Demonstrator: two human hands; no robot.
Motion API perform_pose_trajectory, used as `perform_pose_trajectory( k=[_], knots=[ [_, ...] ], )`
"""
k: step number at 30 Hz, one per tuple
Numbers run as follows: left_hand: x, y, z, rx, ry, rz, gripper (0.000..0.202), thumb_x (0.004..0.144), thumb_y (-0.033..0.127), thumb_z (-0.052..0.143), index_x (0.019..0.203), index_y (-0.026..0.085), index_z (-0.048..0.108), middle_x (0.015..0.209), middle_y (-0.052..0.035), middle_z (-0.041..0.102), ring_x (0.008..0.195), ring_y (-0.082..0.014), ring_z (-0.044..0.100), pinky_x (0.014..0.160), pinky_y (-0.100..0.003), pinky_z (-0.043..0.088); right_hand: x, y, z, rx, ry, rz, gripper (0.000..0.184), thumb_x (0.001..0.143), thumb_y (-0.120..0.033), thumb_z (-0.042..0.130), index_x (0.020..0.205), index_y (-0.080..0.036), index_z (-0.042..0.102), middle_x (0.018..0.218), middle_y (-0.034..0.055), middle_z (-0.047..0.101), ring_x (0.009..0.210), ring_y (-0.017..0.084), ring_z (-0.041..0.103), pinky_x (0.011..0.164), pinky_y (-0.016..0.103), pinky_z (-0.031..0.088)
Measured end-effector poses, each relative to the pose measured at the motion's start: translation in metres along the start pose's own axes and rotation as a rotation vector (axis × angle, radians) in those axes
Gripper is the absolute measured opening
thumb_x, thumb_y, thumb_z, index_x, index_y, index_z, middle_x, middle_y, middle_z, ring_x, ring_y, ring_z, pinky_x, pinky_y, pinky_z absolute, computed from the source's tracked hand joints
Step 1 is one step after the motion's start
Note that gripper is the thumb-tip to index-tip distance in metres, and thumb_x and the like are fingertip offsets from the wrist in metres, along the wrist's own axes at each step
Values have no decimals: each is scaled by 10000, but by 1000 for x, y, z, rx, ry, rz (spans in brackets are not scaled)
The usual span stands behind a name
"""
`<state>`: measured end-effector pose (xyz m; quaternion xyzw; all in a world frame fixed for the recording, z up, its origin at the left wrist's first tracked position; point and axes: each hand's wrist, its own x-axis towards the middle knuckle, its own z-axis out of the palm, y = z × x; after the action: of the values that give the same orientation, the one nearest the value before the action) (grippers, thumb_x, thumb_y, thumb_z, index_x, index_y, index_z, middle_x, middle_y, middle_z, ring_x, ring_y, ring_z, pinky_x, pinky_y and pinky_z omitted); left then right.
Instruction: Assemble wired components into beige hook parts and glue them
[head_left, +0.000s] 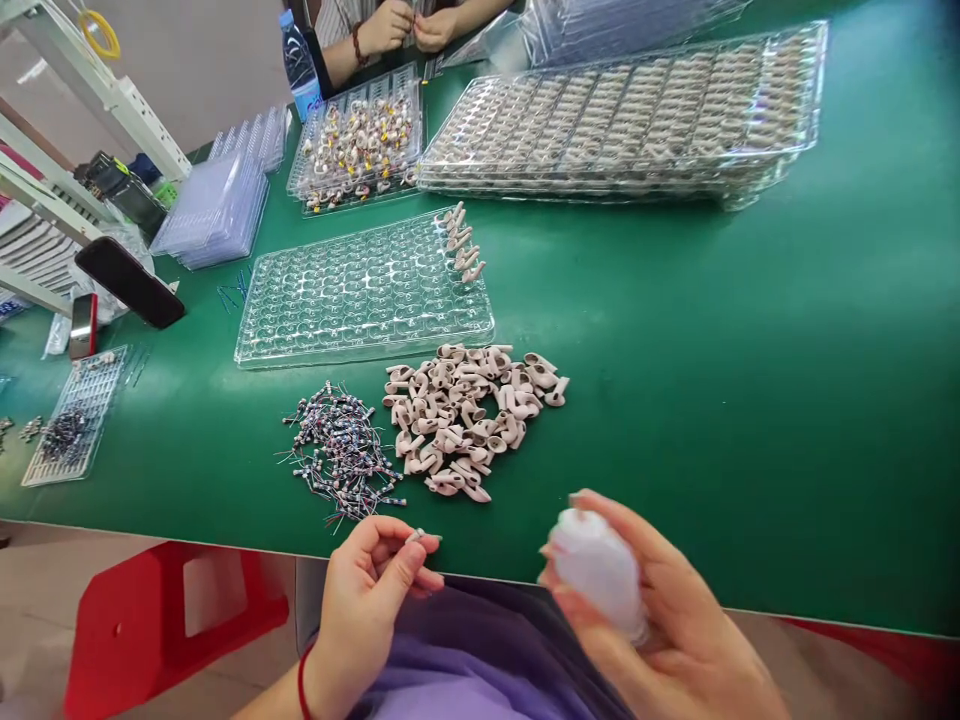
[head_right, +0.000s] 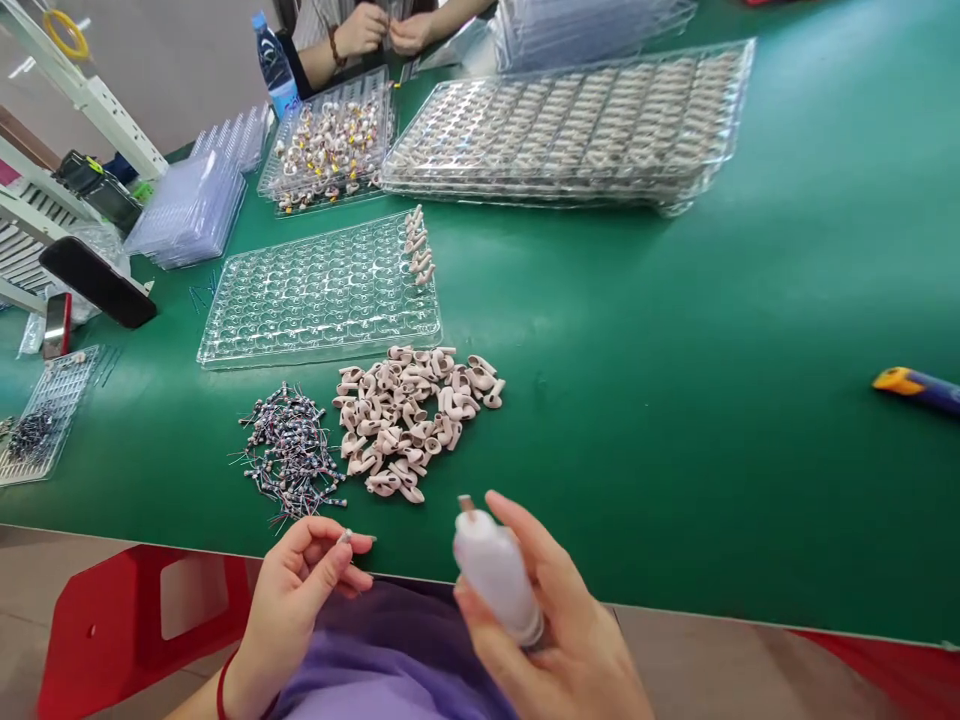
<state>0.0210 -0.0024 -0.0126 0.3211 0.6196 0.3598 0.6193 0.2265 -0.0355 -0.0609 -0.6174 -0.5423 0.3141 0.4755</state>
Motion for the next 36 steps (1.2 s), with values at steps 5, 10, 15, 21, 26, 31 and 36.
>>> perform_pose_trajectory(
  k=[5,10,15,21,26,31,36],
  knots=[
    [1,-1,1,29,3,-6,423,723,538,765,785,164,576,845,-78,780,579,-127,709,539,-196,537,-18,1,3,-101,-62,-145,371,839,-391,680,1147,-224,558,908,69,749,645,173,728,561,205,600],
    [1,0,2,76,16,-9,440,705,553,769,749,163,570,771,-66,767,560,-134,705,532,-203,538,-16,5,0,-182,-107,-305,357,825,-399,691,1122,-215,616,912,75,763,723,206,747,675,252,621],
    [1,0,3,93,18,-10,422,699,526,784,740,160,578,763,-73,767,556,-143,709,531,-209,539,-13,0,0,-151,-64,-324,316,812,-391,691,1066,-210,644,843,57,770,645,194,745,621,238,621],
    [0,-1,3,111,21,-13,386,723,486,778,742,159,575,756,-66,765,560,-134,710,543,-196,538,-16,2,-1,-166,-138,-305,329,817,-352,689,1103,-207,617,903,68,768,700,206,753,646,259,627],
    [0,-1,3,126,20,-7,365,732,466,776,739,159,581,759,-72,765,568,-148,714,551,-215,547,-15,4,-2,-149,-144,-293,316,822,-334,685,1105,-211,621,904,78,768,706,209,755,580,245,614],
    [1,-2,2,124,19,-17,359,732,457,777,744,162,574,766,-72,768,574,-149,717,555,-217,553,-16,3,-2,-143,-157,-273,307,818,-331,689,1097,-216,629,913,77,772,704,212,757,549,240,607],
    [1,-3,2,132,8,-13,339,755,444,759,754,160,575,779,-73,766,584,-146,718,562,-215,556,-16,1,-1,-133,-145,-264,308,815,-332,693,1095,-218,627,888,56,767,670,191,746,531,226,591]
  ],
)
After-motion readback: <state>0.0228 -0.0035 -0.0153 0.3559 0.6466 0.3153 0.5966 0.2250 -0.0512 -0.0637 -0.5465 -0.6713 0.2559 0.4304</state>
